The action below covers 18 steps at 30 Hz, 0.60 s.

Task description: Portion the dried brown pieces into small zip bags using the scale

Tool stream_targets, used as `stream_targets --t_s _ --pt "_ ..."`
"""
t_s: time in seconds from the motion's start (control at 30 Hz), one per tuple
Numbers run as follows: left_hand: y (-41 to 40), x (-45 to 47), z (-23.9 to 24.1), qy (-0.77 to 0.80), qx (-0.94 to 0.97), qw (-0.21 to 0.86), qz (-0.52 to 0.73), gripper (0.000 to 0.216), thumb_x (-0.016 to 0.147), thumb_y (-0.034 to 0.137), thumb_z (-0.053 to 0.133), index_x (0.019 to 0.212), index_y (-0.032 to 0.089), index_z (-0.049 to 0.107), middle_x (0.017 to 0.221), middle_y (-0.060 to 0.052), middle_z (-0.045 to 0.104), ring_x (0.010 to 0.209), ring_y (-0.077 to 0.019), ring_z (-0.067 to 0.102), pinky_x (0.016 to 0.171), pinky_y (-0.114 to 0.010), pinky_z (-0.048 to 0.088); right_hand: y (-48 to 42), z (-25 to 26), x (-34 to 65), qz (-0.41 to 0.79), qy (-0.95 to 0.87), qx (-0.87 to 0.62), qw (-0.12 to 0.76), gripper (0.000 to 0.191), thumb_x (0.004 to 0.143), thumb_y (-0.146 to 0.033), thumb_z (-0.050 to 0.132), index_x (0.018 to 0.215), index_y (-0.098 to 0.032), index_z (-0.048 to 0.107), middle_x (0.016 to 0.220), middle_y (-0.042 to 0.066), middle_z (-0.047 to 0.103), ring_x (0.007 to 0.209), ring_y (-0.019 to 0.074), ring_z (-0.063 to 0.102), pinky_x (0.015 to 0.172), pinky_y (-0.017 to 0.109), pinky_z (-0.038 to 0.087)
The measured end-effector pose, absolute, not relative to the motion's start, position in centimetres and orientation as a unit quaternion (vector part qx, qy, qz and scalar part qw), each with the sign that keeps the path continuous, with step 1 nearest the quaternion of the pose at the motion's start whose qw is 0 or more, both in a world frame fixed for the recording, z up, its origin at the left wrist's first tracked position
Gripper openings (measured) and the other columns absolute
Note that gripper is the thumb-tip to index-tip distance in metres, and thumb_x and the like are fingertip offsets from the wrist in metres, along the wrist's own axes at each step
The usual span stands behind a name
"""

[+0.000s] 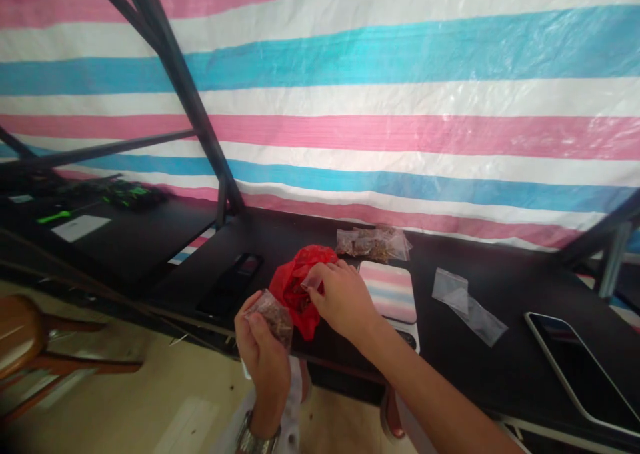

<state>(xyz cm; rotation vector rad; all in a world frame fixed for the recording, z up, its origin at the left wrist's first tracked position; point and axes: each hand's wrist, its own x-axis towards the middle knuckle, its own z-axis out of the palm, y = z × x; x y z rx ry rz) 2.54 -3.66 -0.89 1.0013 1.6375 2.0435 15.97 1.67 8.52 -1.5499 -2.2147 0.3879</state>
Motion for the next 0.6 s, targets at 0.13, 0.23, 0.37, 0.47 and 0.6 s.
stream_targets --t_s 0.13,0.23,0.37,0.47,0.6 --pt "-4.2 2.3 -0.9 0.595 0.355 0.185 0.697 0.051 0.106 0.065 0.047 0.123 0.021 0.066 0.121 -0.011 0.071 0.106 -0.025 0.068 0.094 -0.038 0.053 2.5 7.3 15.3 0.116 -0.795 -0.582 0.127 0.013 0.1 -0.02 0.071 0.111 -0.022 0.077 0.117 0.008 0.081 0.117 0.0303 0.067 0.099 0.041 0.046" --pt "-5.1 2.3 -1.3 0.612 0.354 0.203 0.678 0.053 0.105 0.067 0.047 0.124 0.02 0.065 0.119 -0.012 0.07 0.105 -0.0256 0.068 0.092 -0.038 0.054 2.3 6.9 15.5 0.096 -0.796 -0.585 0.122 0.016 0.1 -0.021 0.07 0.114 -0.021 0.077 0.12 0.009 0.081 0.118 0.0304 0.067 0.1 0.041 0.046" --pt "-5.9 2.6 -1.9 0.613 0.373 0.226 0.659 0.053 0.106 0.067 0.047 0.124 0.021 0.065 0.12 -0.012 0.071 0.107 -0.0255 0.068 0.094 -0.038 0.053 1.6 6.4 16.0 0.07 -0.798 -0.581 0.147 0.015 0.098 -0.021 0.072 0.112 -0.023 0.078 0.118 0.007 0.081 0.116 0.0297 0.066 0.1 0.04 0.045" --pt "-6.0 3.3 -2.0 0.606 0.372 0.252 0.657 0.053 0.106 0.067 0.047 0.126 0.021 0.064 0.121 -0.011 0.072 0.108 -0.0253 0.068 0.094 -0.038 0.054 1.5 5.9 16.2 0.058 -0.798 -0.586 0.128 0.015 0.098 -0.02 0.07 0.111 -0.022 0.077 0.116 0.008 0.081 0.116 0.0306 0.066 0.099 0.041 0.045" --pt "-6.0 4.4 -1.6 0.604 0.371 0.27 0.652 0.054 0.106 0.069 0.047 0.125 0.021 0.064 0.121 -0.011 0.072 0.11 -0.0258 0.069 0.095 -0.038 0.055 1.5 5.5 16.4 0.063 -0.778 -0.61 0.134 0.014 0.099 -0.021 0.069 0.111 -0.021 0.077 0.114 0.01 0.081 0.112 0.0297 0.067 0.097 0.04 0.045"
